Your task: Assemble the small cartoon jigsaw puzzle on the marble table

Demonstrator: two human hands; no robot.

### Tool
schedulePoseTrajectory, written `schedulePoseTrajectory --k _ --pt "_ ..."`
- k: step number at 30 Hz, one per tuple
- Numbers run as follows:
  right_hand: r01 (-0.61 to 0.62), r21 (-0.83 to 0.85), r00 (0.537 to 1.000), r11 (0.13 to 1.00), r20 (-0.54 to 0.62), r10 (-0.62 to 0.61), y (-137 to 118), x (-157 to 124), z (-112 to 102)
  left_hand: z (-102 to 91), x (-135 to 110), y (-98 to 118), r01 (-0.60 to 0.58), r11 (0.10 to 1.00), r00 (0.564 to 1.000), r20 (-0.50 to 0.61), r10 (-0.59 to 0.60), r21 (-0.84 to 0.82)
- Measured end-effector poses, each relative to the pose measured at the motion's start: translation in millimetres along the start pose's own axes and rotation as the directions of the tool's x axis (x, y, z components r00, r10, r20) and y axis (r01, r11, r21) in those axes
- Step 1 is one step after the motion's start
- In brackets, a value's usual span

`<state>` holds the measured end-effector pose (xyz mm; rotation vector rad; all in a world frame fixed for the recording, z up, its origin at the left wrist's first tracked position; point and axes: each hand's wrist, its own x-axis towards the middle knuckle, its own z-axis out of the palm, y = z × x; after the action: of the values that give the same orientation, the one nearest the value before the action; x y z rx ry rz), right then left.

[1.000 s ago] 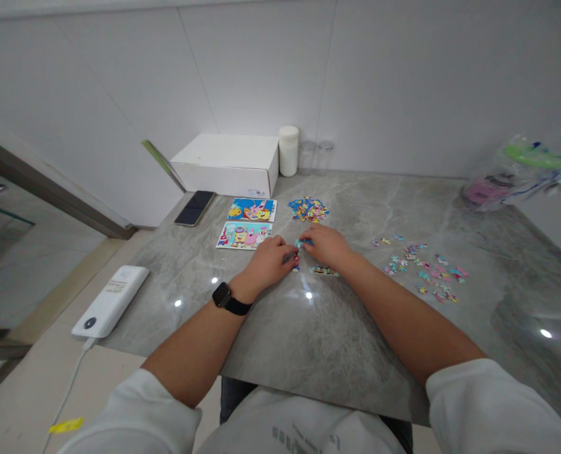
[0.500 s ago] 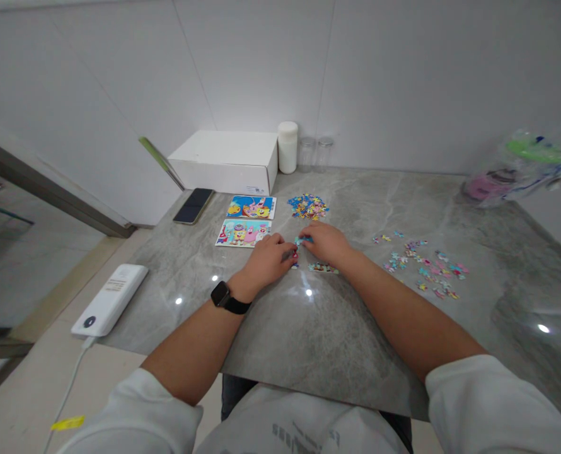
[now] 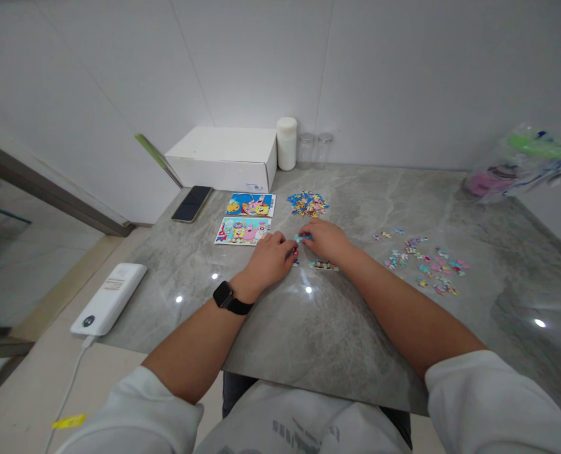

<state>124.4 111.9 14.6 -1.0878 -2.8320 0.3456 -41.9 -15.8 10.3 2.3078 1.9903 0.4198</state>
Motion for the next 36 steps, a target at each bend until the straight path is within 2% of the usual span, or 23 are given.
schedulePoseTrajectory --k 16,36 --pt "0.002 0.002 1.0 1.0 0.005 -0.002 0.9 0.0 0.0 7.4 4.0 -2.3 -0.004 0.999 1.0 -0.013 0.004 -0.035" --pt "0.007 0.007 1.0 1.0 0.006 -0.007 1.3 -0.6 -1.5 5.1 5.1 -2.0 -0.011 0.996 1.0 -0.005 0.011 -0.094"
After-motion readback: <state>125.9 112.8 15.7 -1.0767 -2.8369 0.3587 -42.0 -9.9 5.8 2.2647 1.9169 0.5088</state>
